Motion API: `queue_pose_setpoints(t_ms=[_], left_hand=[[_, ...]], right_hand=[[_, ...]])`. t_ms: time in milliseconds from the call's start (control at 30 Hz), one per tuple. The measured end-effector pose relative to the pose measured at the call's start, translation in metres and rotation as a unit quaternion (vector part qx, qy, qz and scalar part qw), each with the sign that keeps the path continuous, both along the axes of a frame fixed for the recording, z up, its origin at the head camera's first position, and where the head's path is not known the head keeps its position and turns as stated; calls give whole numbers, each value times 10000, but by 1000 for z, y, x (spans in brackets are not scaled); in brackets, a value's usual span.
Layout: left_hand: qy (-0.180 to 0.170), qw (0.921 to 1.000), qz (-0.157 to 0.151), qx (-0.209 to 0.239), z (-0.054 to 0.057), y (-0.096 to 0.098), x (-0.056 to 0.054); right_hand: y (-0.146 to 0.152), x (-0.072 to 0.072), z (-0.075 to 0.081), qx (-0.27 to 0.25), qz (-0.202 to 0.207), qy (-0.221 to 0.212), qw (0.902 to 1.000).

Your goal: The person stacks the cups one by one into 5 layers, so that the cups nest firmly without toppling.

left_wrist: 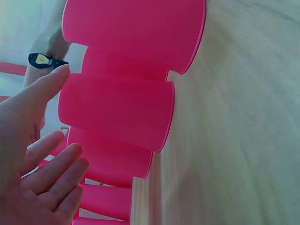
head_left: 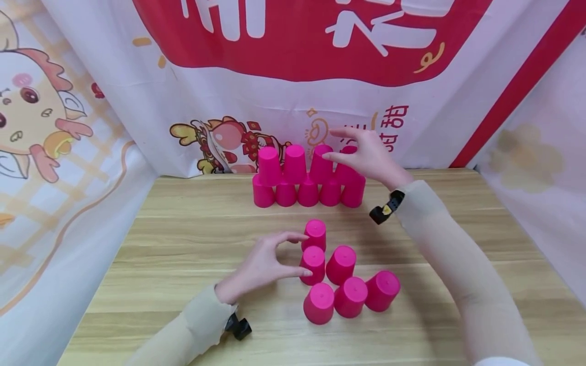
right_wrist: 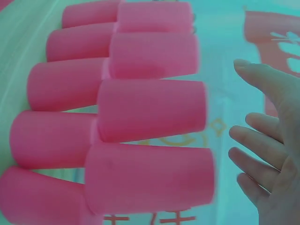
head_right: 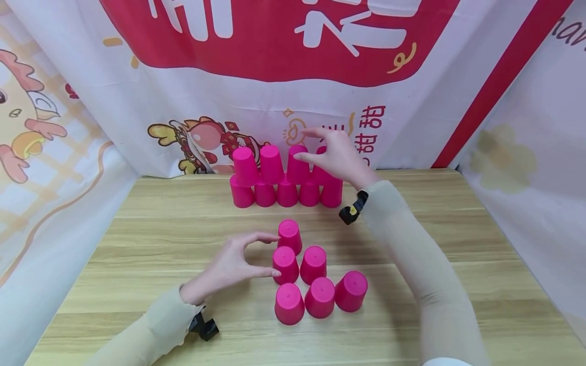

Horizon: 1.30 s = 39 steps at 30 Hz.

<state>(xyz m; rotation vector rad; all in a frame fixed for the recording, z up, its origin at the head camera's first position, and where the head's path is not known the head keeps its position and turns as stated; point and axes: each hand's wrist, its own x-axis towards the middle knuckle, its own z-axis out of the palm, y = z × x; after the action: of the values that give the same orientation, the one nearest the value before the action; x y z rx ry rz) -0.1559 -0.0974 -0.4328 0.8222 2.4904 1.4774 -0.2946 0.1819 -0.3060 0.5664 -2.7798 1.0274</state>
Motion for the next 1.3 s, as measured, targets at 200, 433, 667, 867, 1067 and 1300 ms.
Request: queue_pose_setpoints(t_ms=[200, 433, 667, 867, 1067, 1300], left_hand=[[-47, 9999, -157, -37, -2, 5, 2], [-157, 9995, -279, -2, -2, 10, 2], [-333, 9991, -276, -39, -3, 10, 1], [-351, 9990, -263, -125, -2, 7, 0], [-184, 9996, -216, 16, 10, -1, -3], [373, 9989, 220, 186, 38, -10, -10]], right_hand=[[20, 24, 8, -162, 104, 294, 9994], [38, 58, 5, -213, 272, 281, 9990], [44, 84, -14, -41, 450, -26, 9990], [42, 104, -38, -23, 685, -318, 9971], [40, 122, -63, -46, 1106, -1043, 9884], [35, 134, -80, 21, 1469, -1425, 9788]])
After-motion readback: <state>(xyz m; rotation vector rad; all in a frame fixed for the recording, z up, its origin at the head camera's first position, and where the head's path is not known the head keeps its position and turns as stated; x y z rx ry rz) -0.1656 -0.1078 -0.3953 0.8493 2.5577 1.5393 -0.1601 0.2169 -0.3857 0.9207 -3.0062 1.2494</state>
